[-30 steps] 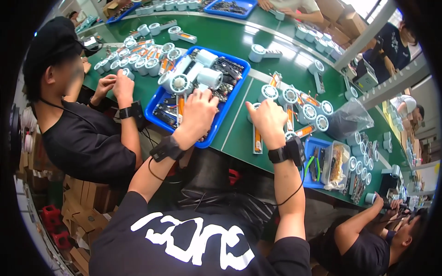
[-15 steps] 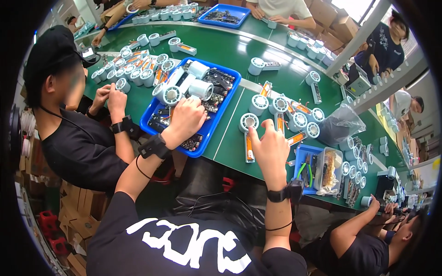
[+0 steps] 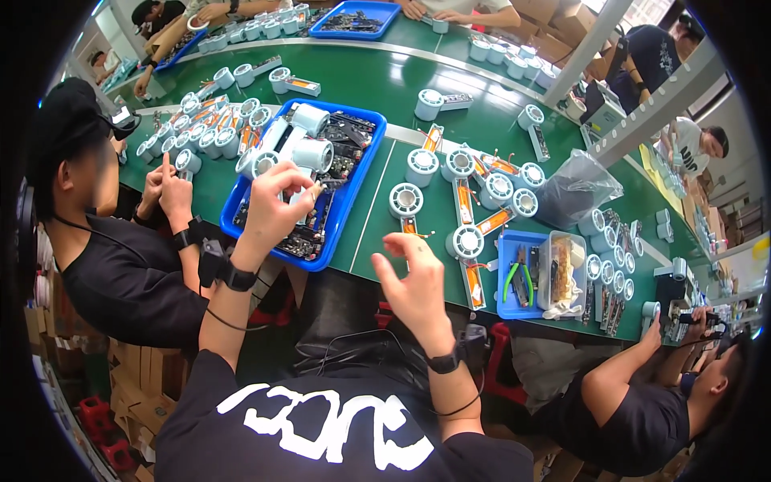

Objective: The person picks up a circuit board from a tray, connects wires from a handheld fan to it by hand, and presses the board into the fan's handle. They repeat this process with another fan and circuit board before setting the assembly down.

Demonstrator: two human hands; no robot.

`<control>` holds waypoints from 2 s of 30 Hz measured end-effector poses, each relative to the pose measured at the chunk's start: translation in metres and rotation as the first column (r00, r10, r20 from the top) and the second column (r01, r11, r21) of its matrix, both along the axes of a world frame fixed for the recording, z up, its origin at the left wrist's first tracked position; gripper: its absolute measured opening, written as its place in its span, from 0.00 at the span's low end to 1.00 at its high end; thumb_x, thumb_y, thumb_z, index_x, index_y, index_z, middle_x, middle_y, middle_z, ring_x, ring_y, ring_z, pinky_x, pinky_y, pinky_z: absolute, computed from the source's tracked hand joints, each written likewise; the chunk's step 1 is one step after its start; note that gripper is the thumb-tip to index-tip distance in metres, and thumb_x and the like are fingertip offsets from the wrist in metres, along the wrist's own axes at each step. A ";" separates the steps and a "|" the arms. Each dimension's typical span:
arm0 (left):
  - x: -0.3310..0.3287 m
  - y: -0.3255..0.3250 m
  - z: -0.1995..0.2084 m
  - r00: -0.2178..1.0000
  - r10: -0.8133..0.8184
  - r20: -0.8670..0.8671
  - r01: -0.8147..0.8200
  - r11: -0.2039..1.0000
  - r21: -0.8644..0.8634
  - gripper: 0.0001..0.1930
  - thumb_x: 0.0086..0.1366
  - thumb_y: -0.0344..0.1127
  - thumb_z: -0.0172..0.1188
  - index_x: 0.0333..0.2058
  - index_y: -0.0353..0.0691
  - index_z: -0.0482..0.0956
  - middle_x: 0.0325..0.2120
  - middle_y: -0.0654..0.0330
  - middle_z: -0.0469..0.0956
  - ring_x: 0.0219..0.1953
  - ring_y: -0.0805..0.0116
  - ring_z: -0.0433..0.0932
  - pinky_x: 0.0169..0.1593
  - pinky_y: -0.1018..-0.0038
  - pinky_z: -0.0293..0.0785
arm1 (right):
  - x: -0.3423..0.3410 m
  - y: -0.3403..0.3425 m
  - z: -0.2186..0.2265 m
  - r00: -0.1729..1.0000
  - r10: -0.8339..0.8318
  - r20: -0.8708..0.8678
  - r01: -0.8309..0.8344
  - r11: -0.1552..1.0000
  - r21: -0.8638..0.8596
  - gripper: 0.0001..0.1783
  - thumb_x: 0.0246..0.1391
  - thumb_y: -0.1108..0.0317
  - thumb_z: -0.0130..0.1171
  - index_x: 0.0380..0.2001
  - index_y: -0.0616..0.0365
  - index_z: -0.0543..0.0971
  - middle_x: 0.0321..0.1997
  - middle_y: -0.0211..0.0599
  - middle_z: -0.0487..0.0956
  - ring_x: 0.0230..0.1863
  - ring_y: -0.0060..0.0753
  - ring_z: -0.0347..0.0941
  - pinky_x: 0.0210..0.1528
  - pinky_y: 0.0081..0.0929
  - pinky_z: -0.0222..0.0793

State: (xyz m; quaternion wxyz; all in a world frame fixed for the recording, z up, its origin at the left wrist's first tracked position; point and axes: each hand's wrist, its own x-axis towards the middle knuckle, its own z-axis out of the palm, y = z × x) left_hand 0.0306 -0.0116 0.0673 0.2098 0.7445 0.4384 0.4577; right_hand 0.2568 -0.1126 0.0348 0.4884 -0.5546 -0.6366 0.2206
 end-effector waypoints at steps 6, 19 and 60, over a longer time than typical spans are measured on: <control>0.028 -0.039 -0.031 0.902 -0.255 0.349 0.333 0.925 -0.185 0.05 0.58 0.27 0.66 0.29 0.31 0.80 0.29 0.62 0.75 0.29 0.76 0.72 0.33 0.78 0.68 | -0.020 0.006 -0.012 0.993 0.049 -0.111 -0.026 0.980 0.198 0.15 0.48 0.77 0.70 0.41 0.62 0.80 0.32 0.36 0.83 0.30 0.32 0.81 0.34 0.23 0.75; 0.106 -0.075 -0.125 0.696 0.186 0.693 0.464 0.620 -0.632 0.21 0.68 0.27 0.61 0.58 0.27 0.72 0.45 0.52 0.82 0.43 0.68 0.83 0.50 0.73 0.80 | 0.012 -0.016 -0.091 0.937 -0.219 0.273 0.121 0.934 0.335 0.15 0.49 0.79 0.68 0.42 0.62 0.81 0.32 0.41 0.82 0.27 0.34 0.80 0.28 0.24 0.74; 0.127 0.033 -0.212 0.642 0.071 0.763 0.542 0.662 -0.518 0.22 0.69 0.29 0.60 0.60 0.32 0.72 0.40 0.56 0.82 0.36 0.73 0.80 0.41 0.76 0.78 | 0.069 0.135 -0.145 0.996 0.087 -0.018 -0.088 0.992 -0.095 0.06 0.52 0.79 0.66 0.35 0.62 0.83 0.33 0.39 0.83 0.30 0.30 0.81 0.32 0.25 0.74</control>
